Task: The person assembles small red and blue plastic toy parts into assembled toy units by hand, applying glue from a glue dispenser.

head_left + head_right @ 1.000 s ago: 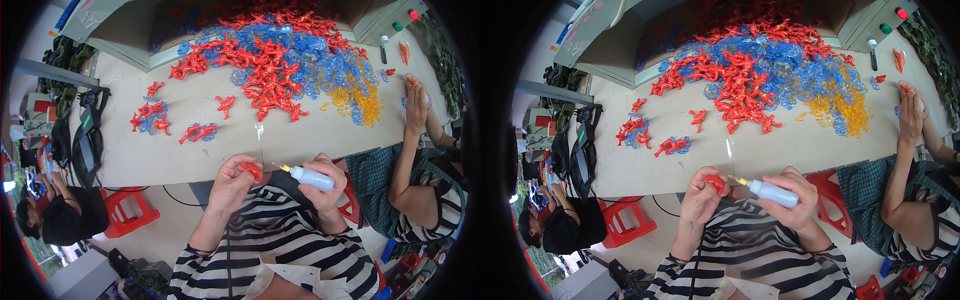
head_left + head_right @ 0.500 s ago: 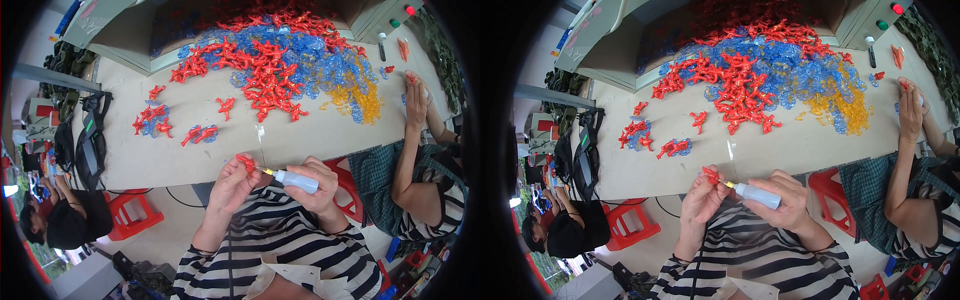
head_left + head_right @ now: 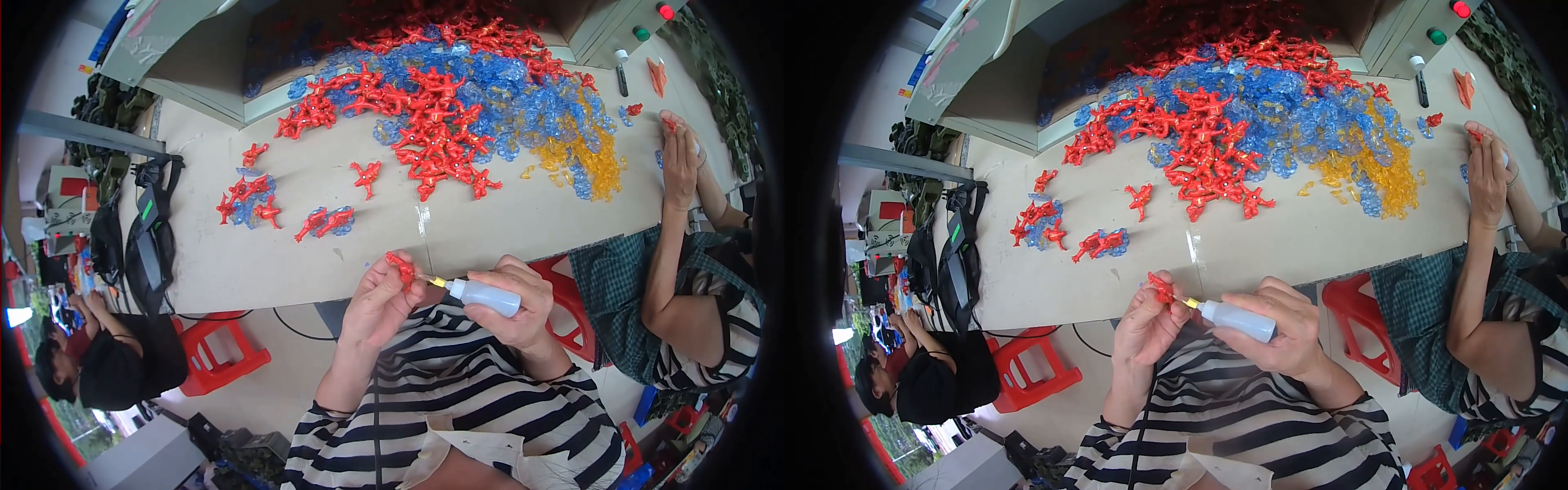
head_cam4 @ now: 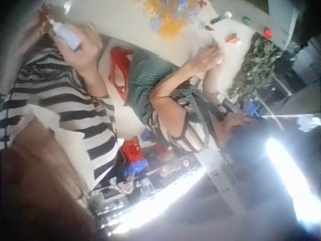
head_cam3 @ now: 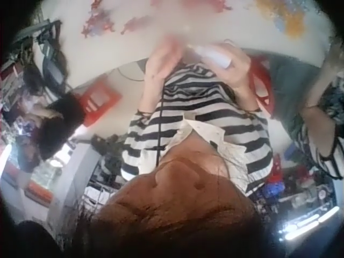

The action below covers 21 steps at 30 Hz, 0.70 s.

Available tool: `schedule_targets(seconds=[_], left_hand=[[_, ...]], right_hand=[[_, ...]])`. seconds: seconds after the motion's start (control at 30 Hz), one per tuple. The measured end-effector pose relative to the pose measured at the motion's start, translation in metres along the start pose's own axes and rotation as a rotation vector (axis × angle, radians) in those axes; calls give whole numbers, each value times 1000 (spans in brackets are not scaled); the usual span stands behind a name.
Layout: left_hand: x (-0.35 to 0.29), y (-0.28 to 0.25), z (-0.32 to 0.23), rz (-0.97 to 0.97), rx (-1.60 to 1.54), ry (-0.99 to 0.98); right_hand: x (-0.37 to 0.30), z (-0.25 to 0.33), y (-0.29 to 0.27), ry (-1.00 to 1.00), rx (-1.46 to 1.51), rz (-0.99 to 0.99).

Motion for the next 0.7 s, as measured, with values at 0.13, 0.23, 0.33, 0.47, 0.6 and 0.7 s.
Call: schedule_targets(seconds=[0.13,0.23,0.33,0.47,0.6,0.7], left_hand=[[0,0,0,6,2,18],[0,-1,0,-3,25,29],[0,-1,0,-25,42,30],[-1,-2,0,-26,56,33],[1,2,0,16,90,63],[3,7,1,85,106,81]], right_hand=[[-1,4,-3,-5,36,8],[0,5,-3,-4,28,8],[0,4,-1,4,17,24],[2,4,-3,13,9,39],[3,-5,-15,84,11,16],[5,-22,-14,198,29,-37]])
Point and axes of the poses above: each hand's wrist, its own x-axis towards the middle knuckle, its own y-axis out of the palm, z = x × y, the point moved 9 cm from there along x, towards the middle knuckle, and after that the axes turned 3 degrees about -y, right-handed, at the moved point
